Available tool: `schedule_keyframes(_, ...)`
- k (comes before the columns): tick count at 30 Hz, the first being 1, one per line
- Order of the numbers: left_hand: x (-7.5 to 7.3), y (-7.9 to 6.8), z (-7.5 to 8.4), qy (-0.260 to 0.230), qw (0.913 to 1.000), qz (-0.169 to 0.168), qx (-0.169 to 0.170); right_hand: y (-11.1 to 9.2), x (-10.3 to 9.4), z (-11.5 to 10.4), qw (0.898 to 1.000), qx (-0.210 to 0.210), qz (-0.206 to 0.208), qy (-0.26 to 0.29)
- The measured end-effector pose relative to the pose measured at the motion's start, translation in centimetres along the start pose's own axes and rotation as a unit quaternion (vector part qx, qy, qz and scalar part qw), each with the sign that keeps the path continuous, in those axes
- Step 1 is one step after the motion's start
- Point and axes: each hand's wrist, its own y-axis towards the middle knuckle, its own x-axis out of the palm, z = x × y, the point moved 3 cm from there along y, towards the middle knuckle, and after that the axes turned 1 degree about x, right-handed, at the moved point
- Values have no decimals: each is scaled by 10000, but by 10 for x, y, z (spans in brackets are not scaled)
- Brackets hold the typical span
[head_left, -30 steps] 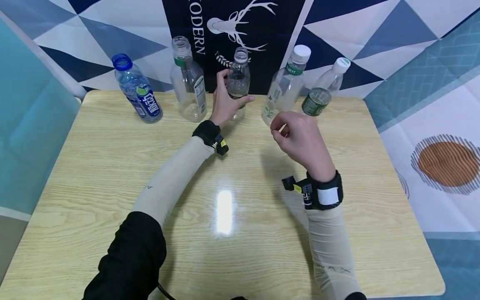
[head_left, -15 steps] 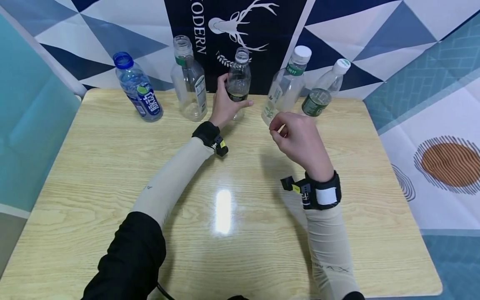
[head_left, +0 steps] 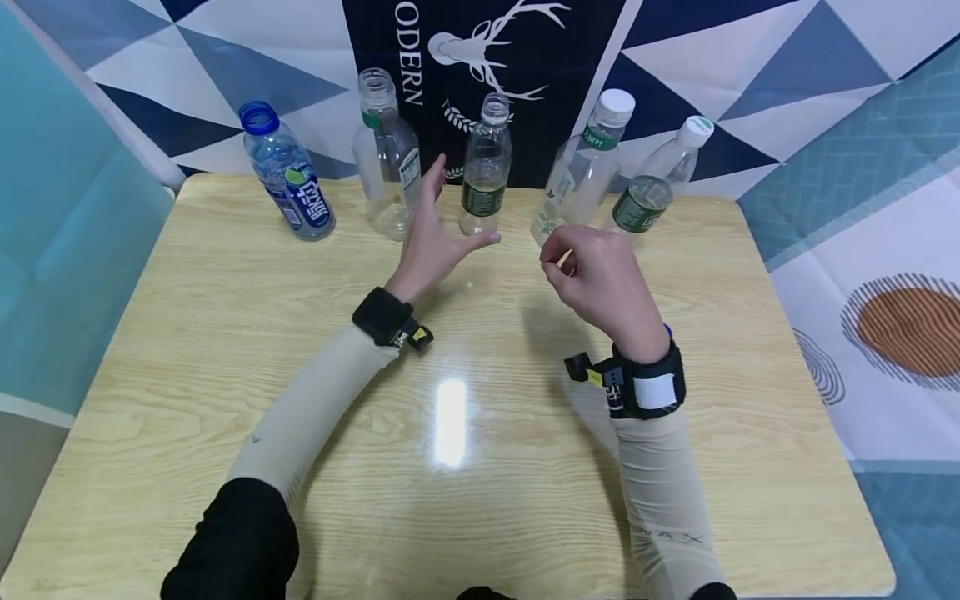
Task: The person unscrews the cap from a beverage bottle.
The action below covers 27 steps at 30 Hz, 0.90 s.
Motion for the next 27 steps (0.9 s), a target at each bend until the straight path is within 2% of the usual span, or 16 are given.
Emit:
schedule_keyframes(4,-13,-21,3,143,9986,231,461,0,4,-4,9999,23,-120,55)
schedule_keyframes(7,-20,-31,5,80,9971,210,721,0,7,-6,9997,106,-197,76)
schedule_keyframes(13,-23,-39,6,-212,9960,-54,870,0,11,-8,9997,38,-188,128)
schedule_keyframes(20,-24,-41,5,-141,9955,38,934,0,11,-6,9997,-19,-191,139)
schedule_keyframes(24,-27,-43,5,-140,9953,146,943,-1,1,7,9998,176,-91,93)
schedule_keyframes(27,-27,-44,4,-215,9955,159,913,-3,-11,20,9987,518,19,11)
